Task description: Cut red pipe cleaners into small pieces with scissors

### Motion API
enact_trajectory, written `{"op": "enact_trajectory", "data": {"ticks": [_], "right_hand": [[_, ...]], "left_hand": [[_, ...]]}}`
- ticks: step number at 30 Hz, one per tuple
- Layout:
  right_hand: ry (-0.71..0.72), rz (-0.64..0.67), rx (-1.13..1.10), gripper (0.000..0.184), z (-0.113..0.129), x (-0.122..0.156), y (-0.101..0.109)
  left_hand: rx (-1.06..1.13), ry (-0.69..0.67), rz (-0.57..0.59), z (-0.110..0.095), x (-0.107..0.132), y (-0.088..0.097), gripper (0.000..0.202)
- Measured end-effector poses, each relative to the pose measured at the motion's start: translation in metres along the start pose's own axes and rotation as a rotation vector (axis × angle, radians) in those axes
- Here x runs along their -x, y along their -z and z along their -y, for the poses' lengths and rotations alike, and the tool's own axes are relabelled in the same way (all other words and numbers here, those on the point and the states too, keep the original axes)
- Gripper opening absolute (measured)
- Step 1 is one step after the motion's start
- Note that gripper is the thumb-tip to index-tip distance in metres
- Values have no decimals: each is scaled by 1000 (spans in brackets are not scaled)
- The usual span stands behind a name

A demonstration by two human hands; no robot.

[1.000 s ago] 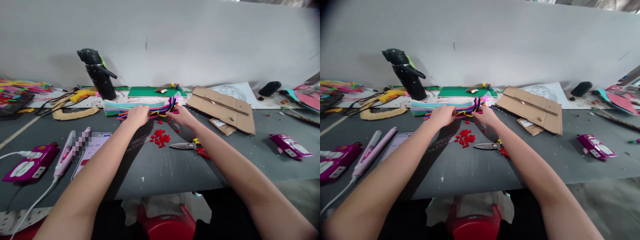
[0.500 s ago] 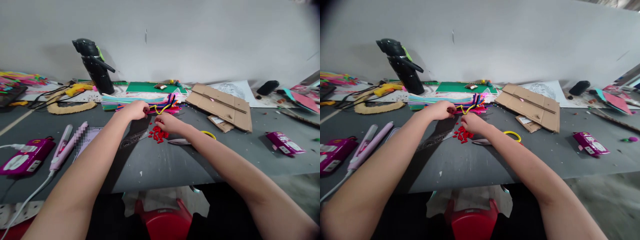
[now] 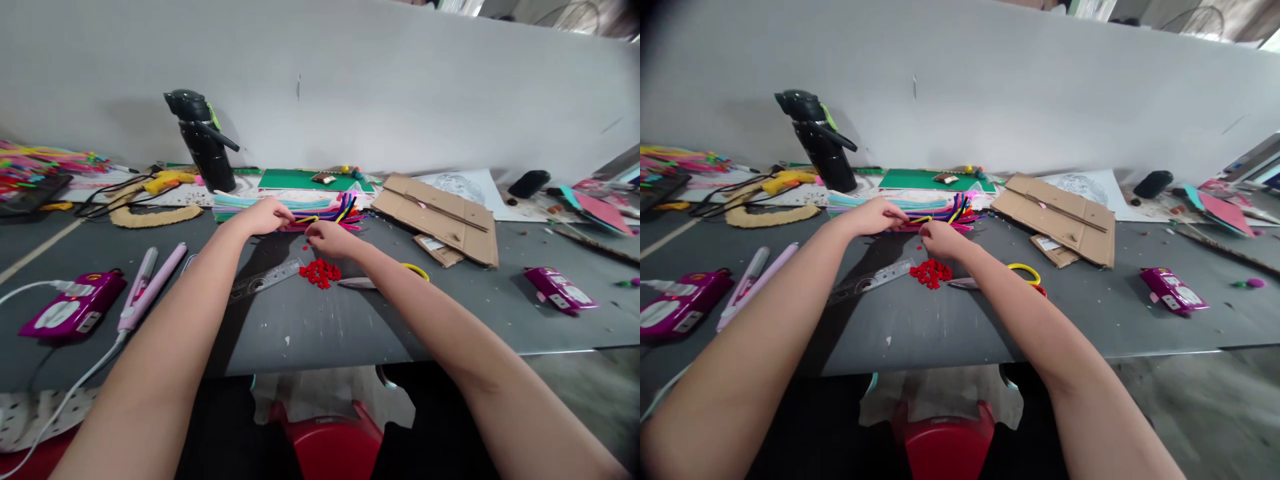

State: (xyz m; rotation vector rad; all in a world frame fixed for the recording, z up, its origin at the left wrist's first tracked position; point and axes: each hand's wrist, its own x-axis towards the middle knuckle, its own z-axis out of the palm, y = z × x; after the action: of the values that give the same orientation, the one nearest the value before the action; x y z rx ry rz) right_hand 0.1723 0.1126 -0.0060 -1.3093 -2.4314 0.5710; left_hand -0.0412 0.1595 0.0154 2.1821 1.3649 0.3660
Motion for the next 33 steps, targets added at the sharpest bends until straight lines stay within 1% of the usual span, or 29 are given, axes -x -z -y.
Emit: {"op": "enact_trajectory", "data": {"ticks": [3,6,8,11,14,17,24,29,33], "right_hand": [[40,58,21,21,9,-5,-8],[89,125,12,18,16,-3,-8],[102,104,12,22,18,-5,-6],[87,30,27,32,15,-15,-5],[82,2,44,38,11,-30,-10],[112,-10,67,43,12,-44,-19],[222,27,162,49,27,-61,-37],[249,22,253,48,29,-68,-41],[242,38,326,47,31,-70,-40]], "left_hand": [[76,26,-36,3,0,-2,30],[41,11,-101,6,-3,-4,29],[-2,-21,-137,11,-6,-6,28],[-51,-103,-207,19,-9,-7,27],[-43,-129,-280,27,-11,-7,28],[-12,-138,-335,31,-11,-6,29],[22,-111,-326,29,-11,-7,27],[5,-123,-392,29,-9,-6,27],[16,-121,-398,31,-6,-4,28]]}}
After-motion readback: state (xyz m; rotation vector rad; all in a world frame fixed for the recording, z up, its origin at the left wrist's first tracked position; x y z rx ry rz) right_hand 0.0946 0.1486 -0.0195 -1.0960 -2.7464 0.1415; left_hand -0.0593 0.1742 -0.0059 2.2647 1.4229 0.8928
